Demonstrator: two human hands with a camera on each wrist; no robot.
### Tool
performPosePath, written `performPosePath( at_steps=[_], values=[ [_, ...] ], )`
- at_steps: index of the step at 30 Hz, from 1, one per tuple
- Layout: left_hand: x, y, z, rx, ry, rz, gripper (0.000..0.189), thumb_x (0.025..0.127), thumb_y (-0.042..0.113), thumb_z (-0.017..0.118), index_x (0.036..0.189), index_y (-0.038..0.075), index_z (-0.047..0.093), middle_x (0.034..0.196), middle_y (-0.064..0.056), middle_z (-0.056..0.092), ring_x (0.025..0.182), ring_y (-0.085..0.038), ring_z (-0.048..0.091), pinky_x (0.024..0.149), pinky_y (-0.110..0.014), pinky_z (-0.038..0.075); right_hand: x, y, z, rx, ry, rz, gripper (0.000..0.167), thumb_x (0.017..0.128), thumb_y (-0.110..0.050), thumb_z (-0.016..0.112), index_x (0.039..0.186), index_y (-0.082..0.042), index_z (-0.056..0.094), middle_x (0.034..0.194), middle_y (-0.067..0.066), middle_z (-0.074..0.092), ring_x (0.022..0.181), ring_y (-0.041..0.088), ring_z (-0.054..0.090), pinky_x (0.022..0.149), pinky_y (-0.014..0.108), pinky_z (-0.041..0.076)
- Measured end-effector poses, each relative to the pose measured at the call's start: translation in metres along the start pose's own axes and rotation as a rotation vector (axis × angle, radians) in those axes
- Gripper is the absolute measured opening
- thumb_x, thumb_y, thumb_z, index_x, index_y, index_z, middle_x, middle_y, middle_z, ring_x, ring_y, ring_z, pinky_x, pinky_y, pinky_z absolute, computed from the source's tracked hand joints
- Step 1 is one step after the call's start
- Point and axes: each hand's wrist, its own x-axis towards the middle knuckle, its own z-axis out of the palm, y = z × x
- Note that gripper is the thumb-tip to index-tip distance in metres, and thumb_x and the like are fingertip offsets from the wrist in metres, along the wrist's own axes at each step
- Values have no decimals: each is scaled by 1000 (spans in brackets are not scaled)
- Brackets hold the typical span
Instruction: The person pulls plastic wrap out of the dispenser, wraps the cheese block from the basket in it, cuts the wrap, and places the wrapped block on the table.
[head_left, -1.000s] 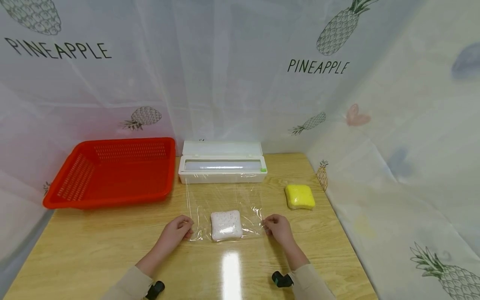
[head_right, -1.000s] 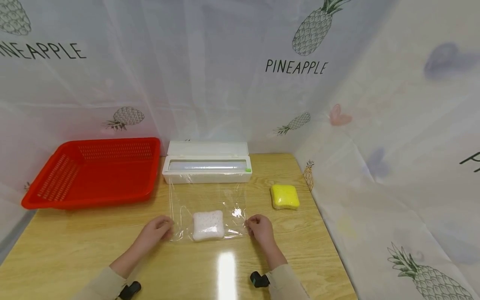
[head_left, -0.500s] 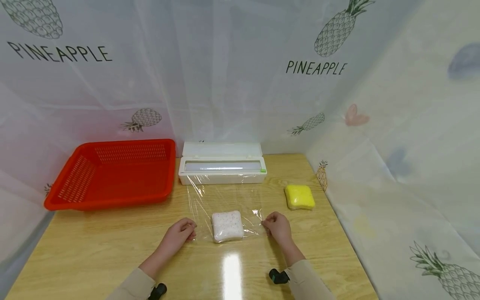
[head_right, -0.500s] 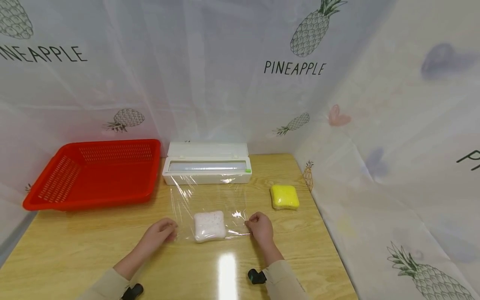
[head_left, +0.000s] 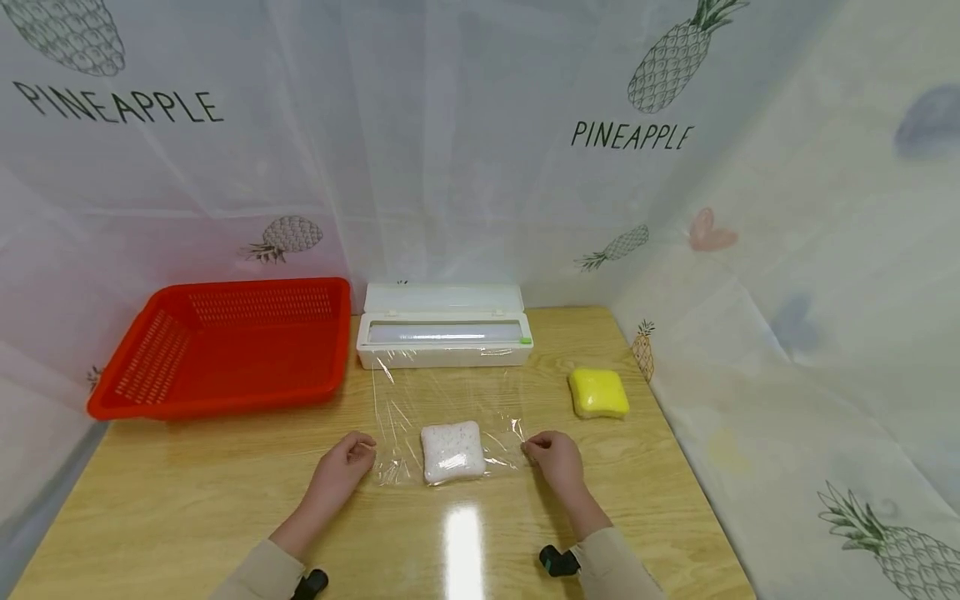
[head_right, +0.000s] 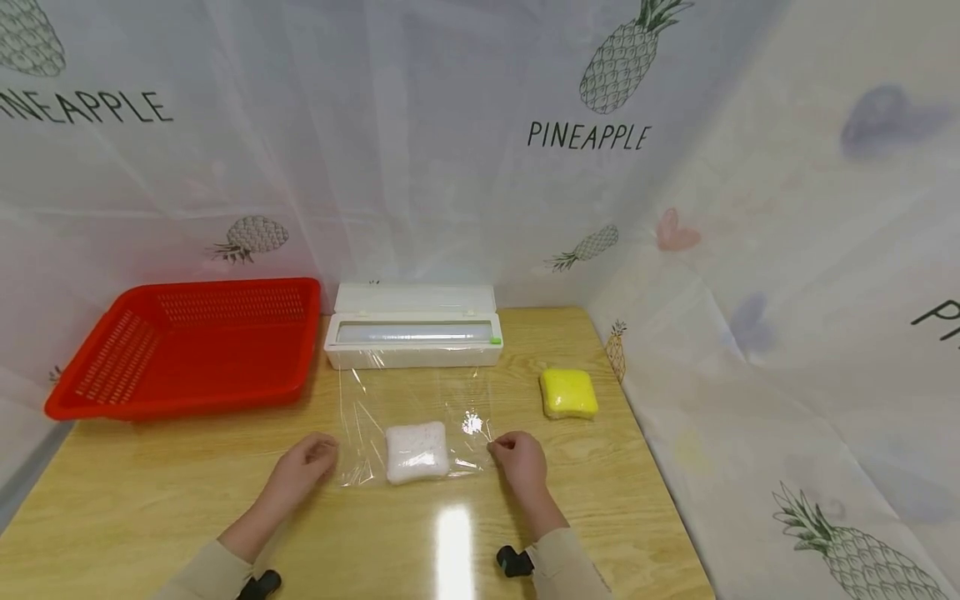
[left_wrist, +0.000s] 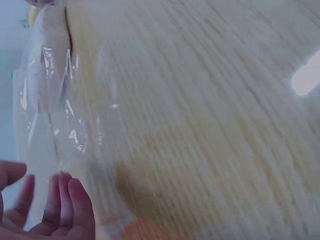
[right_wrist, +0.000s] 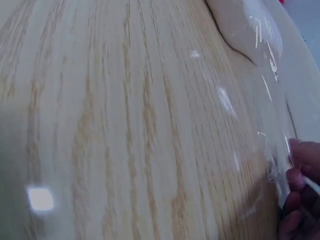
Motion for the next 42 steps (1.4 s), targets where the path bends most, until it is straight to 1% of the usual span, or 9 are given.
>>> performPosePath(
  at_steps=[2,5,9,13,20,28,35,38,42],
  values=[
    [-1,0,2,-4,20,35,14,90,4,66,104,3,65,94,-4,65,86,-16,60,78,-31,49,0,1,0,58,11,2,11,83,-12,78,83,-4,71,72,0,62,64,13,53,56,27,44],
    [-2,3,10,-87,1,68,15,91,3,66,105,2,65,95,-5,65,87,-17,60,78,-28,51,1,2,1,105,33,6,13,82,-11,79,81,-5,68,69,0,58,61,13,50,53,25,42],
    [-4,11,23,-170,-27,72,14,92,6,66,105,0,65,91,-5,64,84,-14,58,75,-25,49,2,2,4,59,43,4,12,81,-15,79,77,-6,71,65,-2,58,58,12,50,53,27,41],
    [-6,11,30,-176,-26,55,12,92,6,67,103,2,66,88,-4,62,81,-14,56,72,-25,47,2,2,9,-33,51,-17,13,81,-20,80,76,-10,73,65,-5,60,59,11,50,54,29,42],
    [-5,5,30,-140,2,61,11,91,7,68,101,3,67,87,-3,63,80,-13,56,72,-25,48,7,2,8,-38,72,-4,25,76,-18,84,70,-12,61,63,-4,51,56,12,45,52,28,36],
    [-5,1,25,-130,16,53,10,91,5,67,100,1,67,88,-7,65,79,-13,58,72,-24,48,9,5,4,-96,1,-35,15,81,-22,80,71,-11,75,71,-2,68,65,12,58,60,31,48],
    [-6,1,16,-130,49,5,12,92,7,67,103,3,67,91,-6,65,82,-14,58,73,-23,48,3,1,-7,94,-42,-39,12,87,-10,70,87,0,74,78,5,66,71,15,55,62,28,47],
    [-6,4,17,-181,6,-4,9,94,5,62,100,0,67,87,-8,66,79,-17,61,71,-26,51,0,-3,-9,179,-78,-105,10,85,-8,73,90,0,72,76,3,62,69,13,53,60,25,45],
    [-4,6,25,-154,-155,32,13,96,7,59,96,-3,67,81,-9,66,74,-22,63,67,-28,52,-1,-2,-4,223,-253,-205,14,83,-8,76,93,-1,70,78,1,62,70,11,55,62,23,47]
  ],
)
